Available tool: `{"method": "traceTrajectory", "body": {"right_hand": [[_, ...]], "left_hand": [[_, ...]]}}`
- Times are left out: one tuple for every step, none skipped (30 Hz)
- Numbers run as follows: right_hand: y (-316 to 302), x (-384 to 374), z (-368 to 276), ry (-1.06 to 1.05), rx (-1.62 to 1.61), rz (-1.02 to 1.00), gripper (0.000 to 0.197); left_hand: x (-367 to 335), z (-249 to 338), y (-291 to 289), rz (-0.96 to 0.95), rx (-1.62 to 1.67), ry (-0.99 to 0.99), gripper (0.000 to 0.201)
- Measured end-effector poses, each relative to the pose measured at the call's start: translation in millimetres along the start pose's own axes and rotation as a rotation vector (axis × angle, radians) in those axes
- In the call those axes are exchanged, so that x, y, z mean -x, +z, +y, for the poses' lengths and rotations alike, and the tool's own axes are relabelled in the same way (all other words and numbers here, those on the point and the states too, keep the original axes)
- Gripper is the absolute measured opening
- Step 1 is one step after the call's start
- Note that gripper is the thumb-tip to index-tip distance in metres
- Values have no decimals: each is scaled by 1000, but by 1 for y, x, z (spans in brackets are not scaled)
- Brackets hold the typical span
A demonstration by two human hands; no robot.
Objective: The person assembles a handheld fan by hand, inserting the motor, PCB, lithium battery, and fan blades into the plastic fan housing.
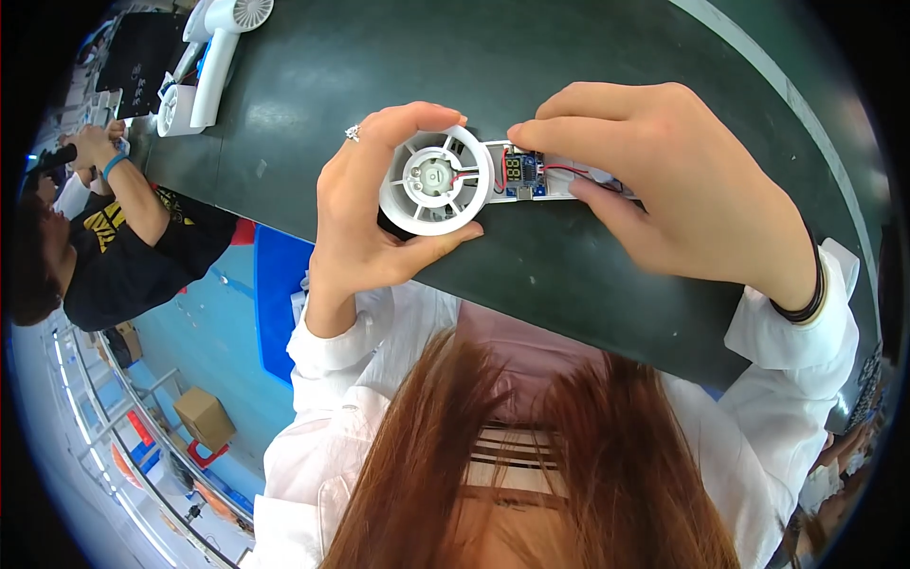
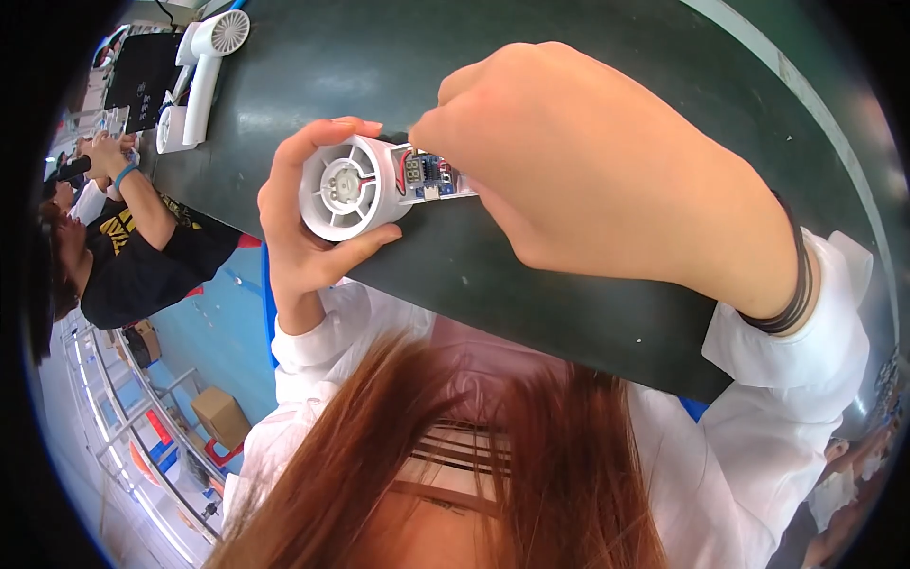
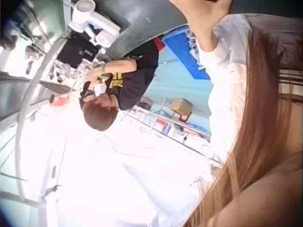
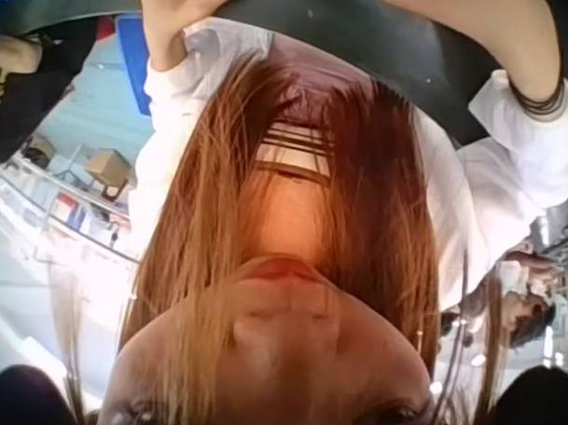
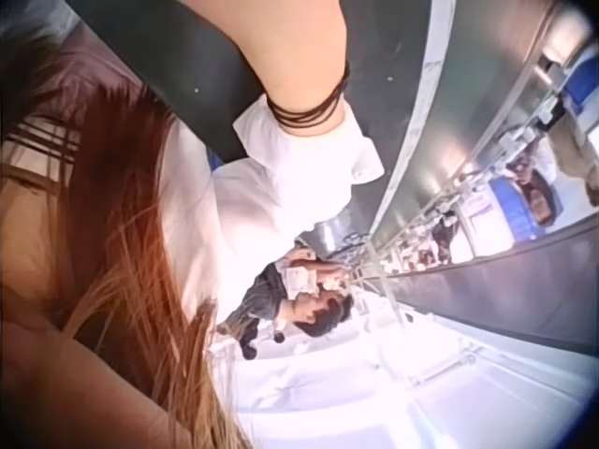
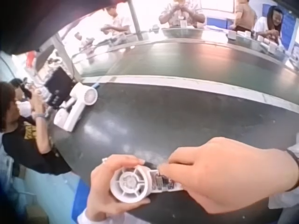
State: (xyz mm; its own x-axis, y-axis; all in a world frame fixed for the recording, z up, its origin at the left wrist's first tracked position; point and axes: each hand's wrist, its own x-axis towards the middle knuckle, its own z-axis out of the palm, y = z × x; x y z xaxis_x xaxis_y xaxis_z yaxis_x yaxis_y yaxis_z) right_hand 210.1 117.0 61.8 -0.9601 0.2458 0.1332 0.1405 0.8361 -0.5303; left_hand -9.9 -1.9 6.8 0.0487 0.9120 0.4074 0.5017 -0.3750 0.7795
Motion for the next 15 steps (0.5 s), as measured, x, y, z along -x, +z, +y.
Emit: {"method": "traceTrajectory", "body": {"right_hand": [[1,0,0,-4,25,5,37],[1,-1,-2,-4,24,3,37],[1,-3,-3,11,35,-8,35],[1,-3,-4,26,48,-20,34],[1,-4,-4,26,48,-23,34],[2,-4,-3,-4,143,-9,32],[3,-5,-2,-33,237,6,31],[4,-5,-1,-33,236,4,31],[6,-4,2,-30,183,7,31],[7,-4,4,-29,128,9,32],[7,-4,7,-31,125,7,32],[5,-4,11,-18,16,-4,34],[1,-4,12,4,-87,-12,36],[-5,-5,11,10,-85,-10,36],[-13,-6,10,14,-81,-60,37]], "left_hand": [[0,0,-1,0,1,-2,66],[0,0,-1,-3,-6,7,66],[0,-1,-2,-6,-12,15,66],[0,-1,-2,-4,-11,14,66],[1,-1,-1,-1,-12,15,66],[1,-1,-1,2,-13,17,66],[1,-1,-2,3,-12,16,66],[1,-2,-6,-61,-46,29,71],[1,-3,-7,-125,-80,42,76],[1,-2,-8,-123,-81,39,76],[1,-2,-8,-125,-80,38,77],[1,-1,-8,-128,-79,38,77],[1,-2,-7,-131,-74,42,77],[0,-1,-7,-124,-78,47,75],[0,-1,-6,-118,-82,53,74]]}}
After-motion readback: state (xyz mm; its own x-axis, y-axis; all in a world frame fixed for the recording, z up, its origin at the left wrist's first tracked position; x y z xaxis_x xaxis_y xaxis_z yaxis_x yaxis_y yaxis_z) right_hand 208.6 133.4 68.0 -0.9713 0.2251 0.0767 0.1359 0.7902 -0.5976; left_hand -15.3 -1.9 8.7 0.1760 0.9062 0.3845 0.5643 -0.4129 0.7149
